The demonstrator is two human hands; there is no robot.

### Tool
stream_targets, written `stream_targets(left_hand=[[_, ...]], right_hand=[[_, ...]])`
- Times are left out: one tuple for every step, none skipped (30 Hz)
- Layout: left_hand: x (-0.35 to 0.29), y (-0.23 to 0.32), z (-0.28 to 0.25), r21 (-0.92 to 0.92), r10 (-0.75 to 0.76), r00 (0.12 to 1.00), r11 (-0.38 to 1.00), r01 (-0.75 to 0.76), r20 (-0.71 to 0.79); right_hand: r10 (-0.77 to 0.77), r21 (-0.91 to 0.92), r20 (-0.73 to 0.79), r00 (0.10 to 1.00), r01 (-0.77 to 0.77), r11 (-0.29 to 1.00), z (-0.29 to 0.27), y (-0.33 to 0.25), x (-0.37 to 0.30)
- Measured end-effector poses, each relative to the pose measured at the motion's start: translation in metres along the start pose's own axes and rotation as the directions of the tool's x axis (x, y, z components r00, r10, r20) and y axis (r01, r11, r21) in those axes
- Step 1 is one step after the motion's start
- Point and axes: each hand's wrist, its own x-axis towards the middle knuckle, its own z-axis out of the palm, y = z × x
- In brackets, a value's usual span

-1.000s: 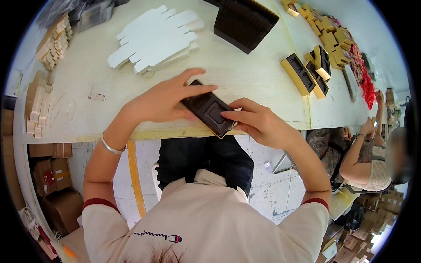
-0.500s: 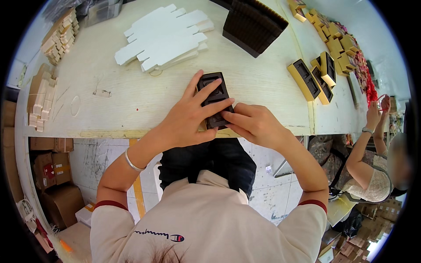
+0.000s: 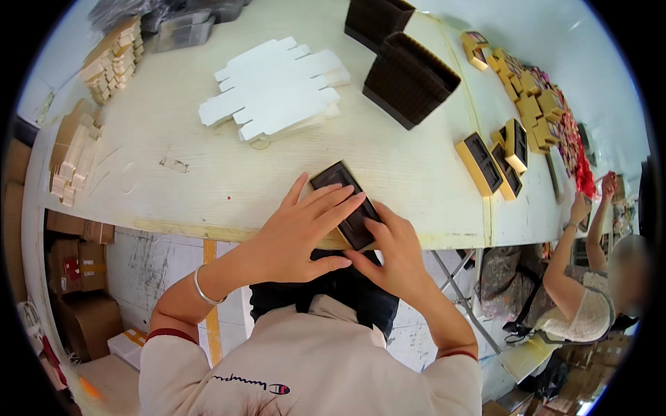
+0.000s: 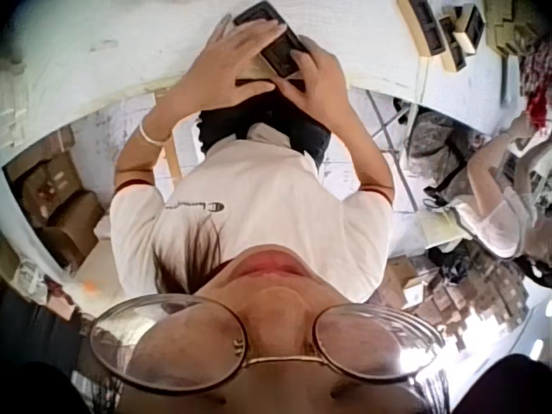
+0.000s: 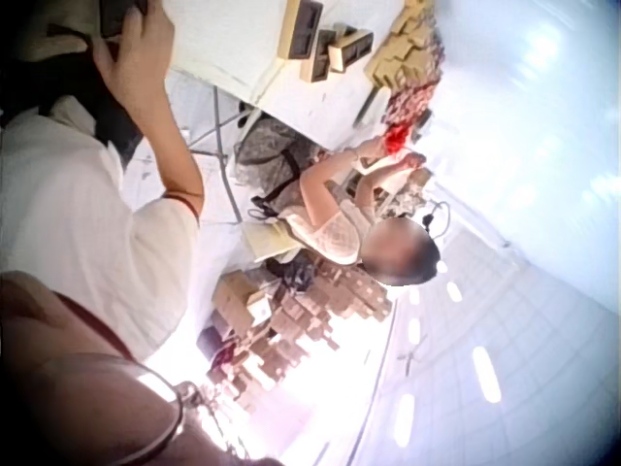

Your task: The person folds flat white cardboard pieces into small rectangular boxes, inserts a dark rectangular insert into each box, and places the completed boxes on the table. The process repeats continuously with the same sequence of folding, inserting, and stacking.

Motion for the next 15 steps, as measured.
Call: stream_targets(left_hand=[[-0.002, -0.005, -0.004, 0.035, 0.008, 0.996, 0.999, -0.004, -0.092], [-0.006, -0.013, -0.012, 0.074, 0.014, 0.983, 0.997, -0.001, -0.183], [-0.008, -0.022, -0.020, 0.106, 0.029, 0.962, 0.994, -0.001, -0.270], [-0.004, -0.029, -0.031, 0.180, -0.038, 0.939, 0.978, 0.106, -0.343], [-0.002, -0.044, -0.035, 0.279, -0.063, 0.902, 0.940, 0.198, -0.427], [0.003, -0.053, -0.042, 0.372, -0.054, 0.889, 0.895, 0.245, -0.456], [0.009, -0.060, -0.049, 0.457, -0.044, 0.876, 0.840, 0.293, -0.480], [0.019, -0.063, -0.055, 0.365, -0.157, 0.882, 0.867, 0.338, -0.444], [0.031, -0.062, -0.060, 0.276, -0.269, 0.879, 0.877, 0.392, -0.394], [0.039, -0.063, -0.065, 0.191, -0.372, 0.867, 0.874, 0.448, -0.331], [0.045, -0.071, -0.068, 0.231, -0.354, 0.885, 0.873, 0.428, -0.301], [0.048, -0.082, -0.068, 0.271, -0.345, 0.898, 0.868, 0.416, -0.274], [0.050, -0.089, -0.070, 0.310, -0.335, 0.910, 0.862, 0.401, -0.246], [0.050, -0.092, -0.074, 0.264, -0.336, 0.910, 0.880, 0.395, -0.242], [0.050, -0.094, -0.078, 0.218, -0.335, 0.911, 0.896, 0.387, -0.238]], right_hand=[[0.001, -0.037, -0.035, 0.999, -0.002, 0.999, -0.005, 0.005, -0.008], [-0.003, -0.069, -0.070, 0.998, -0.002, 0.998, -0.014, 0.013, -0.017], [0.042, -0.147, -0.074, 0.996, -0.053, 0.988, -0.028, 0.025, -0.024], [0.117, -0.262, -0.110, 0.987, -0.143, 0.955, -0.045, 0.039, -0.031], [0.055, -0.347, -0.131, 0.990, -0.098, 0.933, -0.059, 0.060, -0.037], [0.204, -0.314, -0.187, 0.961, -0.255, 0.914, -0.072, 0.082, -0.046], [0.214, -0.365, -0.240, 0.947, -0.292, 0.884, -0.083, 0.108, -0.050], [0.189, -0.396, -0.263, 0.946, -0.285, 0.873, -0.098, 0.131, -0.051], [0.200, -0.483, -0.234, 0.951, -0.292, 0.826, -0.107, 0.148, -0.050], [0.188, -0.528, -0.271, 0.944, -0.309, 0.791, -0.108, 0.163, -0.048], [0.170, -0.575, -0.310, 0.935, -0.327, 0.750, -0.109, 0.171, -0.044], [0.178, -0.525, -0.326, 0.929, -0.334, 0.783, -0.108, 0.168, -0.035], [0.188, -0.473, -0.341, 0.921, -0.340, 0.813, -0.105, 0.162, -0.027], [0.205, -0.418, -0.355, 0.912, -0.351, 0.838, -0.101, 0.154, -0.022], [0.180, -0.413, -0.345, 0.921, -0.321, 0.852, -0.098, 0.148, -0.020]])
